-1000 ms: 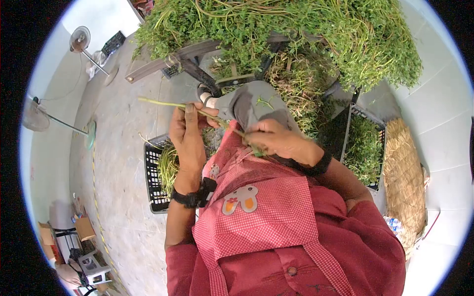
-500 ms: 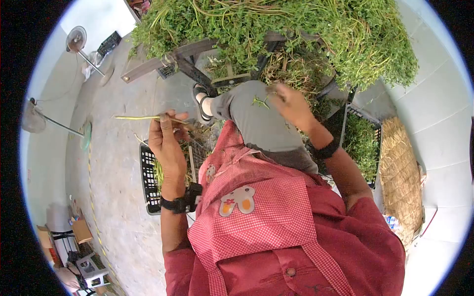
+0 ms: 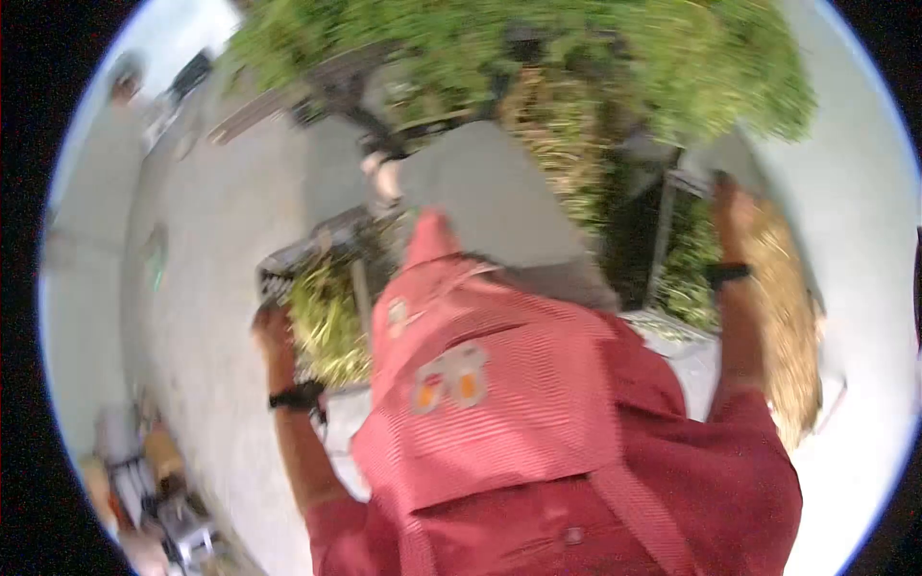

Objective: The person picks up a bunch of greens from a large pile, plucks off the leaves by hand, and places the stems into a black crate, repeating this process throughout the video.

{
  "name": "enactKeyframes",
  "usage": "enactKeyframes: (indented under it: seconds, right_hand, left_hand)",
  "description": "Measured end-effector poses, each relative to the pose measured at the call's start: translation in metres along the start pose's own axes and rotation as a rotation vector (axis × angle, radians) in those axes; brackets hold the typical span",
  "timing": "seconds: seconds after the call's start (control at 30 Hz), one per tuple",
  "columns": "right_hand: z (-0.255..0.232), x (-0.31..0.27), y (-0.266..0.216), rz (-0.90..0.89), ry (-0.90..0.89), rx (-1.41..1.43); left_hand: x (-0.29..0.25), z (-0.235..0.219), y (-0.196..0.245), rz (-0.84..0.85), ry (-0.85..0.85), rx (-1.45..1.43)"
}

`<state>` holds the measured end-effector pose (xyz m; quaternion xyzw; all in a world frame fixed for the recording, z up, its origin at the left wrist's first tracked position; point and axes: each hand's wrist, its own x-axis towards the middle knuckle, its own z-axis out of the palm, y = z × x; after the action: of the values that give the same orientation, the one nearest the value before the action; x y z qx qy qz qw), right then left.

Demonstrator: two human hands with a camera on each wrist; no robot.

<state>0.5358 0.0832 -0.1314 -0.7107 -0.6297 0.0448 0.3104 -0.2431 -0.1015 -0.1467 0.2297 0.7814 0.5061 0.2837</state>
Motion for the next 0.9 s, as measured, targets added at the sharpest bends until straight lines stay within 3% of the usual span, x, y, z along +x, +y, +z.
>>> enactKeyframes:
  seconds: [0.07,0.13,0.27,0.3,0.33,0.37,0.43,0.47,0.5,0.53,0.57,0.6,0.67,0.77,0.83,0.9]
  right_hand:
    - [-0.011,0.012,0.107,-0.011,-0.173,0.026]
    - [0.007,0.003,0.120,-0.230,-0.238,0.199]
    - [0.020,-0.025,0.124,0.444,-0.316,0.574]
    - [0.031,-0.024,0.140,0.502,-0.356,0.767]
    - [0.042,-0.023,0.154,0.572,-0.392,0.954]
    - [0.065,-0.028,0.176,0.502,-0.448,1.262]
    - [0.084,-0.027,0.118,-0.006,-0.584,0.690]
    - [0.077,-0.033,0.045,0.426,-0.464,0.998]
    - [0.079,-0.020,0.012,0.369,-0.445,0.838]
    - [0.080,-0.006,-0.020,0.319,-0.424,0.675]
    - [0.067,0.012,-0.083,0.444,-0.426,0.598]
    - [0.071,0.029,-0.094,0.349,-0.405,0.773]
    - [0.073,0.063,-0.128,0.159,-0.456,1.004]
    - [0.026,0.080,-0.257,-0.174,-0.415,0.745]
    - [0.017,0.091,-0.320,-0.283,-0.291,0.649]
    - [0.002,0.099,-0.377,-0.304,-0.335,0.610]
  left_hand:
    - [-0.004,-0.026,-0.011,0.177,-0.095,0.004]
    - [-0.008,-0.034,-0.003,0.069,0.053,0.070]
    - [0.010,-0.061,-0.017,0.089,0.146,0.134]
    - [0.002,-0.064,-0.006,0.051,0.146,0.250]
    - [0.010,-0.076,-0.022,0.303,0.092,0.436]
    - [0.019,-0.085,-0.037,0.259,0.066,0.348]
    - [0.041,-0.103,-0.070,0.167,0.027,0.173]
    - [0.061,-0.105,-0.088,0.189,0.163,0.580]
    - [0.065,-0.102,-0.092,0.236,0.176,0.541]
    - [0.037,-0.083,-0.050,-0.025,0.141,0.397]
    - [0.043,-0.080,-0.057,0.016,0.120,0.350]
    - [0.075,-0.086,-0.098,0.119,0.153,0.368]
    - [0.038,-0.059,-0.054,0.082,0.046,0.235]
    - [0.031,-0.032,-0.047,0.101,-0.036,0.056]
    - [0.032,-0.021,-0.047,0.158,-0.093,0.099]
    - [0.014,-0.005,-0.028,0.141,-0.145,0.092]
